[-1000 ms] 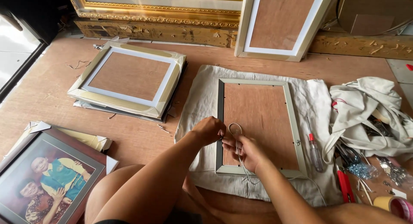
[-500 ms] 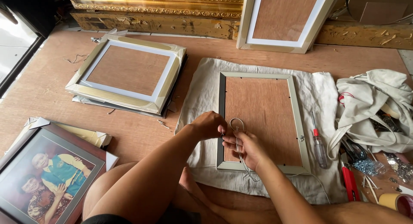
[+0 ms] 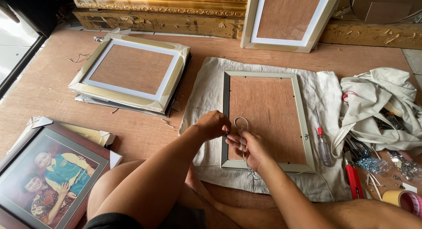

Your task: The person installs a hanging wire on the back of a picture frame. They thread the wire through metal eyelets, cut the excess, and secure the wire with tape.

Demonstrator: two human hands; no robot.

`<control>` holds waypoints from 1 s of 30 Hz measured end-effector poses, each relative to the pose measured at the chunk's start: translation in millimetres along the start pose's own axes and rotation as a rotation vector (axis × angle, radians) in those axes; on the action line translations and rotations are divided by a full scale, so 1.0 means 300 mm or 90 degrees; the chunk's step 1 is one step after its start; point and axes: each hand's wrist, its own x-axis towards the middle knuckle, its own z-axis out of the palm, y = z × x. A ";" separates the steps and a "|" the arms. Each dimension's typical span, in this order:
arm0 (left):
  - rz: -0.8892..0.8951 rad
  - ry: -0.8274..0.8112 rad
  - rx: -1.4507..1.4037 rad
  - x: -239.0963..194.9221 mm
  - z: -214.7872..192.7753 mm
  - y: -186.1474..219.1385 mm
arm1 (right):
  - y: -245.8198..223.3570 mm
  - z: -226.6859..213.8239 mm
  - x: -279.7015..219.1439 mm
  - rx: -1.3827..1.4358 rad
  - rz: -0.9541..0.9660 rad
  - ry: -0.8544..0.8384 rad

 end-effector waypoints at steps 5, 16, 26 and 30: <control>-0.020 -0.014 0.005 -0.013 -0.031 0.025 | 0.016 -0.021 0.024 0.029 0.010 -0.014; -0.033 -0.009 0.018 -0.009 -0.029 0.033 | 0.013 0.007 0.006 0.046 0.030 -0.027; -0.032 -0.014 0.010 -0.004 -0.023 0.023 | 0.018 0.001 0.022 0.072 0.031 -0.021; -0.034 -0.009 0.012 -0.004 -0.015 0.019 | 0.004 0.010 0.006 0.065 0.025 -0.023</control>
